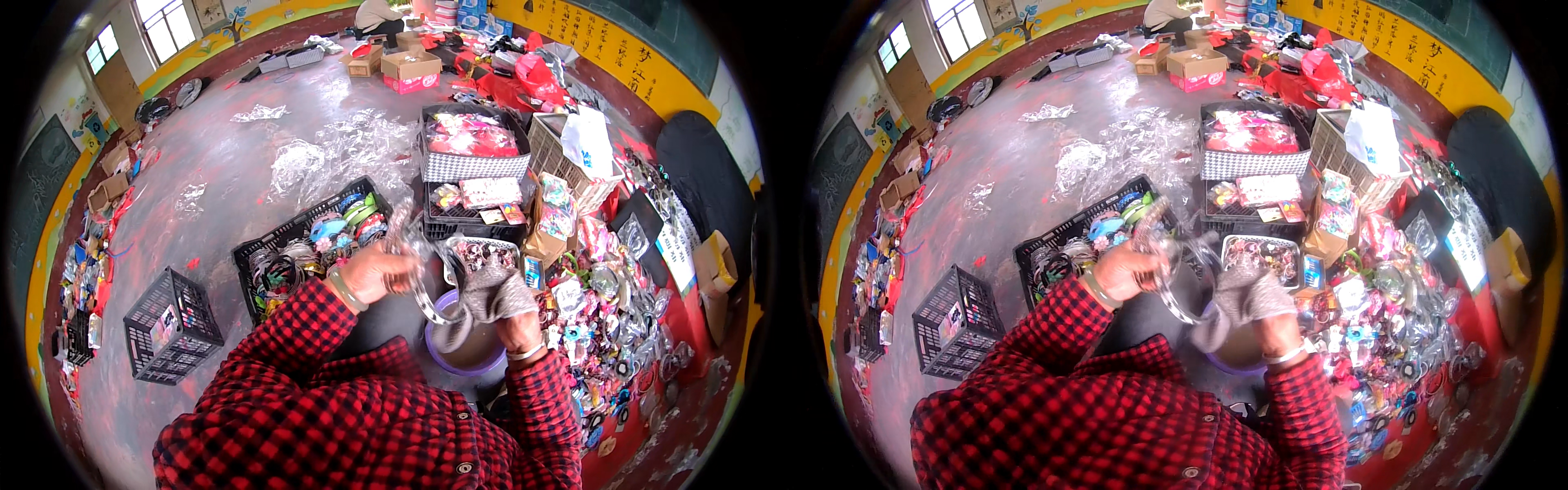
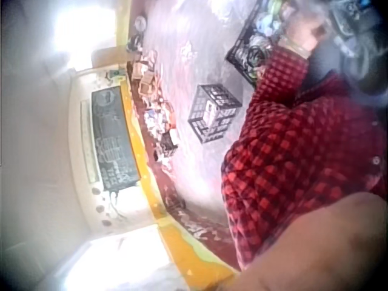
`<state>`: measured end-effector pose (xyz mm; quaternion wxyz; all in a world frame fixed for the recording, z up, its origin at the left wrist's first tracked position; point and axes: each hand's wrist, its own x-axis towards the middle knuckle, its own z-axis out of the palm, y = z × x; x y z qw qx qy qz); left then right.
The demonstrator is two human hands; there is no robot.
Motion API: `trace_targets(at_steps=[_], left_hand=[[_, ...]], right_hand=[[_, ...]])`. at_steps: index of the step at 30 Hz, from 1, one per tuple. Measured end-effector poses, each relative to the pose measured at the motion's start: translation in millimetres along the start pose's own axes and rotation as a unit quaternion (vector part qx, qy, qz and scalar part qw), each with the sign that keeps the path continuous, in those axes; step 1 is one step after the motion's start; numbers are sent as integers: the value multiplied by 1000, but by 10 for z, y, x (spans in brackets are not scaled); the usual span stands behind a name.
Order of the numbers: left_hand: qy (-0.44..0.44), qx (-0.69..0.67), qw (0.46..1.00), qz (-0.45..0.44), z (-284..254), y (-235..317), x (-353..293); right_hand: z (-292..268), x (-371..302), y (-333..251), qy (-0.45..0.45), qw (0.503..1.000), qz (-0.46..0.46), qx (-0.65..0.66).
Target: The person sits on the floor and sorts through various hair accessories, including hair ties and scrunchies. They remove items from plastic packaging, separate them, and place them into a black crate.
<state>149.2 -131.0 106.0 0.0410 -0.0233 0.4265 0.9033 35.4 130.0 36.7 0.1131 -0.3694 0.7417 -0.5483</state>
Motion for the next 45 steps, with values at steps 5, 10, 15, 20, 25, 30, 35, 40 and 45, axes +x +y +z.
trace_targets(at_steps=[5, 10, 15, 20, 25, 30, 35, 40, 45], left_hand=[[-56, 319, 944, -65, 359, -343, -30], [-64, 353, 933, -12, 382, -81, -95], [158, 355, 916, 95, 79, 522, -424], [320, 402, 844, 157, -860, 811, -885], [465, 463, 755, 18, -1819, 562, -1277], [517, 547, 649, -109, -2595, 126, -1495], [460, 689, 531, -178, -2929, -45, -1386], [474, 721, 467, -194, -3379, 59, -1132], [480, 736, 411, -241, -3917, 84, -897]], right_hand=[[138, -127, -256, 13, 985, -56, 166], [-616, -110, -390, 135, 746, -104, 644], [-1329, -331, 88, 261, 647, -127, 705], [-1498, -507, 390, 241, 680, -71, 689], [-1436, -473, 584, 340, 710, -5, 616], [-1274, -325, 756, 395, 725, 80, 559], [-1200, -294, 933, 332, 766, 86, 544], [-938, -144, 840, 371, 768, 129, 506], [-815, -93, 718, 336, 759, 130, 543]])
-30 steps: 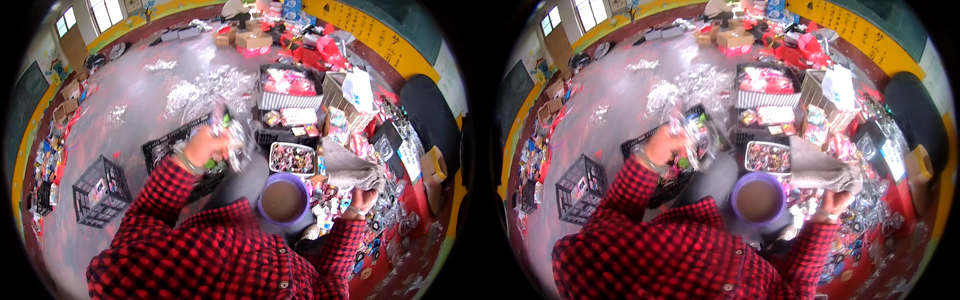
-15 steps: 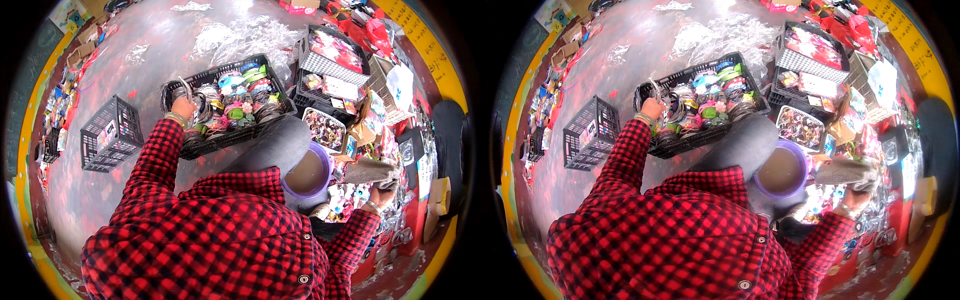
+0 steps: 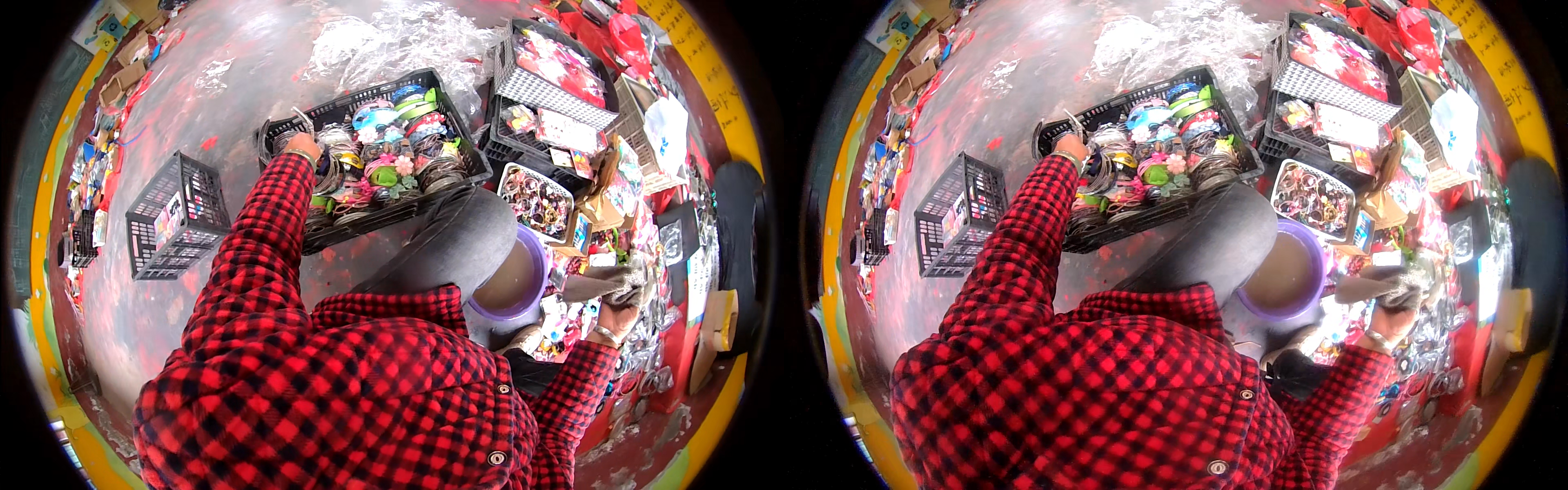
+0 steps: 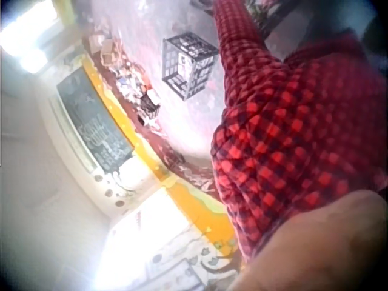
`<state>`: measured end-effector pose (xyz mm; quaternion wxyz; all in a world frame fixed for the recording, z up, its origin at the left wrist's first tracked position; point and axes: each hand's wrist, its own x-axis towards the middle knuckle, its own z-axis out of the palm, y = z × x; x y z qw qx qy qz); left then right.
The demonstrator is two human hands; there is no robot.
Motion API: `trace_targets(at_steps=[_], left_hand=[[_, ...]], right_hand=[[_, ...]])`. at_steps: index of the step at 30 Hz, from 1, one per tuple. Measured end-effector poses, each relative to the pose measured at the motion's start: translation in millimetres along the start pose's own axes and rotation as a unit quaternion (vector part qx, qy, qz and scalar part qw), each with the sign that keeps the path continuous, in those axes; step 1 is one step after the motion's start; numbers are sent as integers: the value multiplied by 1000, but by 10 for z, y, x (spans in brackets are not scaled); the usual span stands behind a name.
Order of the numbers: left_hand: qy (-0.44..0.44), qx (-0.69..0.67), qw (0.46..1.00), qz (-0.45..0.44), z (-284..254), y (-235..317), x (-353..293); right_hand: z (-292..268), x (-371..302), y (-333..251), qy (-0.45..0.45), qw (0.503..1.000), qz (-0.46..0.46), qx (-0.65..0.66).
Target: The person sits on the floor and sorts through various hair accessories, including hair ties and scrunchies. They remove items from plastic packaging, separate them, and place them into a black crate.
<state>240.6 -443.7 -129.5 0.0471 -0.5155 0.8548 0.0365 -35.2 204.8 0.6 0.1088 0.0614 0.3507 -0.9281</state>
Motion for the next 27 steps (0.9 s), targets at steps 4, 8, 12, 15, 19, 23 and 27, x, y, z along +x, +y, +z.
trace_targets(at_steps=[4, 8, 12, 15, 19, 23, 27], left_hand=[[-23, -70, 997, -4, -466, 358, -243], [-135, -326, 934, -57, -715, 561, -382], [-186, -670, 710, 111, -1138, 949, -950], [-264, -619, 667, 318, -1599, 1388, -1470], [-309, -529, 673, 414, -1943, 2094, -2027], [-285, -499, 626, 527, -1905, 2861, -2499], [-321, -542, 552, 546, -1777, 3519, -3079]], right_hand=[[-107, 53, -28, -23, 1000, -9, -15], [-63, 38, -66, -59, 998, 9, -1], [193, -111, -50, -162, 987, 15, -5], [308, -190, -24, -221, 974, 7, -45], [502, -361, 27, -270, 957, 104, -29], [665, -598, 141, -263, 958, 117, 4], [626, -588, 292, -272, 960, 55, -45]])
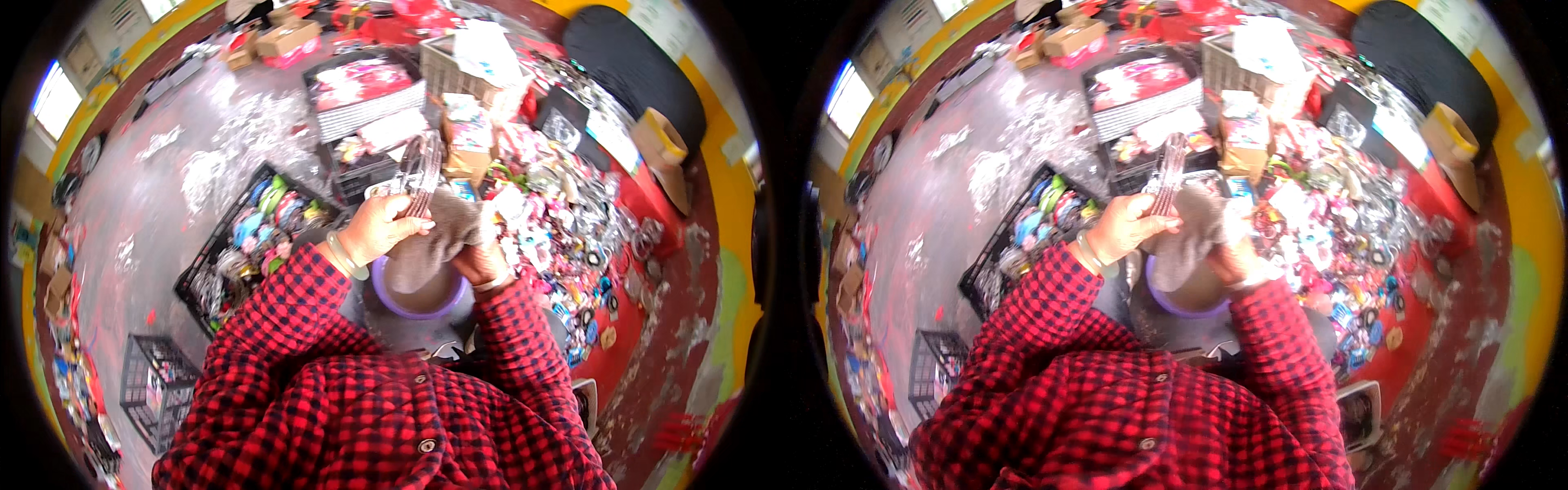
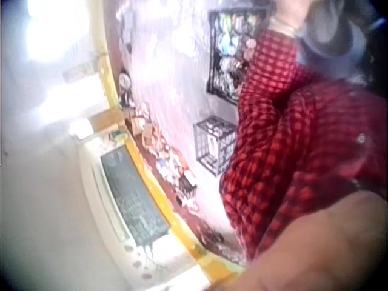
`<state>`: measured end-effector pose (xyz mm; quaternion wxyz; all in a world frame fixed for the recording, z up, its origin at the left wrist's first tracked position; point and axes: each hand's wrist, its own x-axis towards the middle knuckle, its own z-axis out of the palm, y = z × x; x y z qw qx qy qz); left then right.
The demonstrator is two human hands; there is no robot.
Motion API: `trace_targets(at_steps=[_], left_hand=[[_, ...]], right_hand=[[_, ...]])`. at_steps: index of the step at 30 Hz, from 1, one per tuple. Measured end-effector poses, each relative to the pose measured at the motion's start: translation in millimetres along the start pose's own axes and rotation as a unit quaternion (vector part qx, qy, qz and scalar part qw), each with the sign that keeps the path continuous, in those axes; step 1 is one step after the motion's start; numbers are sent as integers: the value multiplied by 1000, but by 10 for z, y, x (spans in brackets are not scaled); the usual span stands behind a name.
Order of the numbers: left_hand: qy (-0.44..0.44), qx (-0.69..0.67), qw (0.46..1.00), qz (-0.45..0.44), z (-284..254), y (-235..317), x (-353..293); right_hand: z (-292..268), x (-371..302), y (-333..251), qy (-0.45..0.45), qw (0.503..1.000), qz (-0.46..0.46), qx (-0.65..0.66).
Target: The person sits on the floor and sorts through various hair accessories, including hair ties and scrunchies. They remove items from plastic packaging, separate them, and place them into a black crate.
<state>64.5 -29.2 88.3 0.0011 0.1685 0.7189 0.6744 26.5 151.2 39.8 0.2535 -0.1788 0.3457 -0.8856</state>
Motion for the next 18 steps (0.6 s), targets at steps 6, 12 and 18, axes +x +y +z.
trace_targets(at_steps=[6, 12, 18], left_hand=[[-53, 103, 993, 1, 328, -677, 360], [-93, -126, 982, -101, 445, -681, 367], [-86, 31, 995, -45, 325, -902, 386]], right_hand=[[-100, -99, -66, 120, 992, -7, -34], [-144, 1, 82, 238, 970, -42, 26], [-89, 122, -34, 198, 976, -83, 27]])
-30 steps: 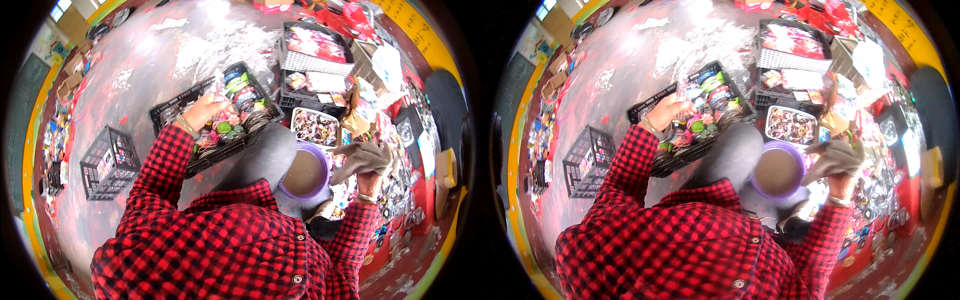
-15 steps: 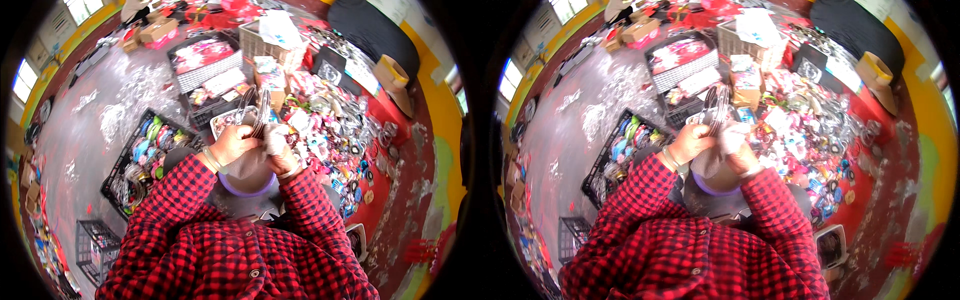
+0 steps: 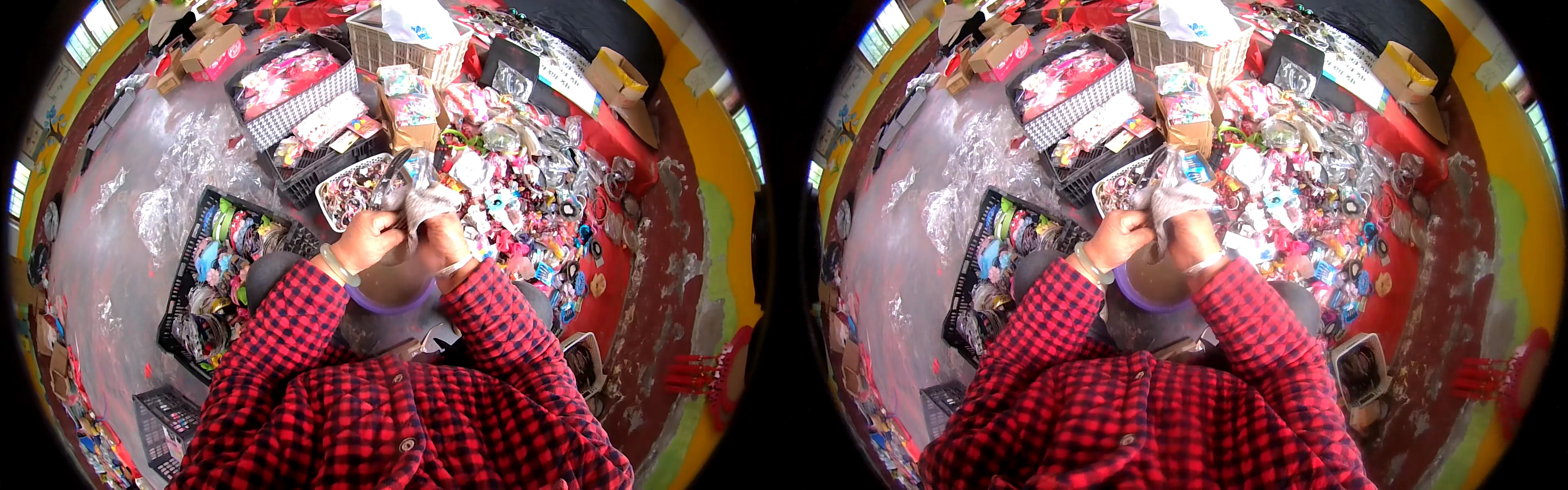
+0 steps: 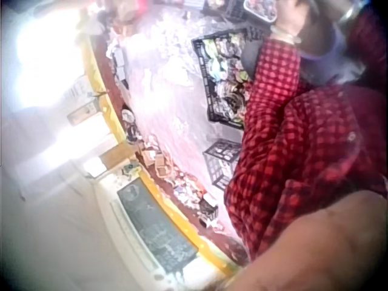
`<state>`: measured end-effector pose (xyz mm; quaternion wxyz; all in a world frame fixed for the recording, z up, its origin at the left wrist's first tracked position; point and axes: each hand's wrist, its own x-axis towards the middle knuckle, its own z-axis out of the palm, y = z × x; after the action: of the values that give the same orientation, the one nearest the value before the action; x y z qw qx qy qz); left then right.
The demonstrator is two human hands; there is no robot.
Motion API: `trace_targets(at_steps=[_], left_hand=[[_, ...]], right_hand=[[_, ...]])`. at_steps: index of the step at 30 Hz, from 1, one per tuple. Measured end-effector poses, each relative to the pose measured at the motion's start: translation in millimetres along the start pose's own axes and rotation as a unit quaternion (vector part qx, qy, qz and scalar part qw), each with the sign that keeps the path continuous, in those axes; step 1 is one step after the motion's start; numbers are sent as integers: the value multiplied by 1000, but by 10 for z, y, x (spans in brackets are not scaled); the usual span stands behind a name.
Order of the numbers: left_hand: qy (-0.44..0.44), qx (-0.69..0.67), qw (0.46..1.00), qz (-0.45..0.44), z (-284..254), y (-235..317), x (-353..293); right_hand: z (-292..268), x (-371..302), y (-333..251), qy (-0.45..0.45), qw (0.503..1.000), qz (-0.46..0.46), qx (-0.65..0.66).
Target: The person sits on the floor and sorts through various hair accessories, including hair ties and scrunchies. They remove items from plastic packaging, separate them, and place them into a black crate.
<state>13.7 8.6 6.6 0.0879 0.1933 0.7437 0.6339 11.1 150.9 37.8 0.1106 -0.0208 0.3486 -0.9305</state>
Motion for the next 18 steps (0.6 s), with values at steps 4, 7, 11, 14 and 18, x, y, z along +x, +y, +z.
trace_targets(at_steps=[4, 7, 11, 14, 18], left_hand=[[-56, 154, 983, 88, -59, 168, -9], [-66, 179, 969, 159, -12, 137, -26], [-70, 171, 962, 200, 70, 185, -1], [-93, 165, 964, 190, 103, 209, 16], [-126, 247, 941, 195, 74, 37, 23]], right_hand=[[-191, 88, -60, -7, 998, 32, 53], [-234, 135, -146, 29, 994, 63, 82], [-378, 136, -66, 42, 990, 43, 127], [-260, 125, -125, 92, 990, 67, 81], [-338, 173, -112, 159, 980, 74, 95]])
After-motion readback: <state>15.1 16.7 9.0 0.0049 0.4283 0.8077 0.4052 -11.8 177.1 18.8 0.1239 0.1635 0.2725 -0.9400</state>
